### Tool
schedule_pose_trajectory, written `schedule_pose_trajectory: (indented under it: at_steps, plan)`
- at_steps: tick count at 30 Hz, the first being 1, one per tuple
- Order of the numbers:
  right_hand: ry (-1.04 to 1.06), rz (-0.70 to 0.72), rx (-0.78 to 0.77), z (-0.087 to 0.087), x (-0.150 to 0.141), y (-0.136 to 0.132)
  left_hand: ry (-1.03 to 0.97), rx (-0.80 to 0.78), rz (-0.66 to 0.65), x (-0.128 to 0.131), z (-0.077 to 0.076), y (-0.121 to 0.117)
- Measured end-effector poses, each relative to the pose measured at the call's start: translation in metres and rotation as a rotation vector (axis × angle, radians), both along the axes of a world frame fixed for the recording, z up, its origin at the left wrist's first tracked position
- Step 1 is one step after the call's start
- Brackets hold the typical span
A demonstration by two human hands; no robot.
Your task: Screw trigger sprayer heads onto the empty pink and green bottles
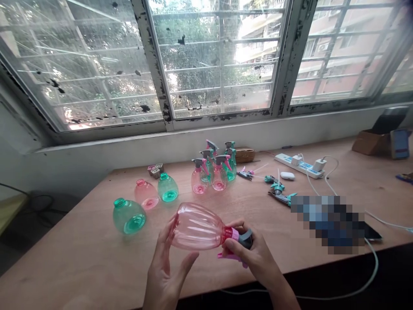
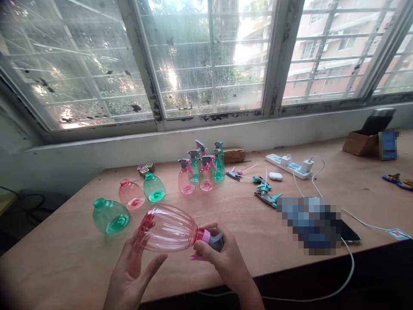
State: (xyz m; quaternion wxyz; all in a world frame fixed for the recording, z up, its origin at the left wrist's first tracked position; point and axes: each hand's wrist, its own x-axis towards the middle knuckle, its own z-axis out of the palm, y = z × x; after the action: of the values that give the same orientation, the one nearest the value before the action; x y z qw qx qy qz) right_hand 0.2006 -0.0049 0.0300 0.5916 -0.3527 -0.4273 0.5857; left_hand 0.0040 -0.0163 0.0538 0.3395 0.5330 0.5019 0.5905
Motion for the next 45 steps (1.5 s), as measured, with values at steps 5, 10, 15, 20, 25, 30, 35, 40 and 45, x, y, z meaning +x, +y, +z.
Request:
schedule_pose_trajectory:
  at_steps: [5, 10, 15, 20, 25, 30, 35, 40, 45]
  plan:
    - [-0.021, 0.033, 0.043, -0.002, 0.002, -0.001, -0.046, -0.062, 0.036, 0.0, -0.003, 0.004]
    - [0.007, 0.06, 0.043, -0.003, 0.0, 0.0, -0.075, -0.069, 0.085, 0.002, 0.001, 0.009]
    - [0.057, 0.065, 0.021, -0.002, 0.001, -0.001, -0.043, -0.011, 0.022, -0.001, 0.003, 0.002]
    - [0.032, 0.067, 0.045, -0.004, 0.002, -0.001, -0.044, -0.047, 0.012, 0.001, 0.002, 0.002]
    - [-0.003, 0.061, 0.052, -0.003, 0.001, 0.0, -0.025, -0.078, 0.079, 0.005, 0.002, 0.007]
    - [0.034, 0.037, 0.017, 0.002, 0.002, 0.0, -0.014, -0.033, 0.015, 0.003, 0.002, 0.003]
    - [0.012, 0.028, 0.013, 0.002, 0.004, 0.0, -0.049, -0.056, -0.016, 0.005, 0.003, 0.0]
    - [-0.057, 0.028, 0.069, -0.001, 0.001, 0.001, -0.059, -0.12, 0.11, 0.01, 0.003, 0.008]
    - [0.02, 0.047, -0.003, 0.0, 0.0, 0.001, -0.083, -0.062, 0.048, 0.005, 0.001, 0.011]
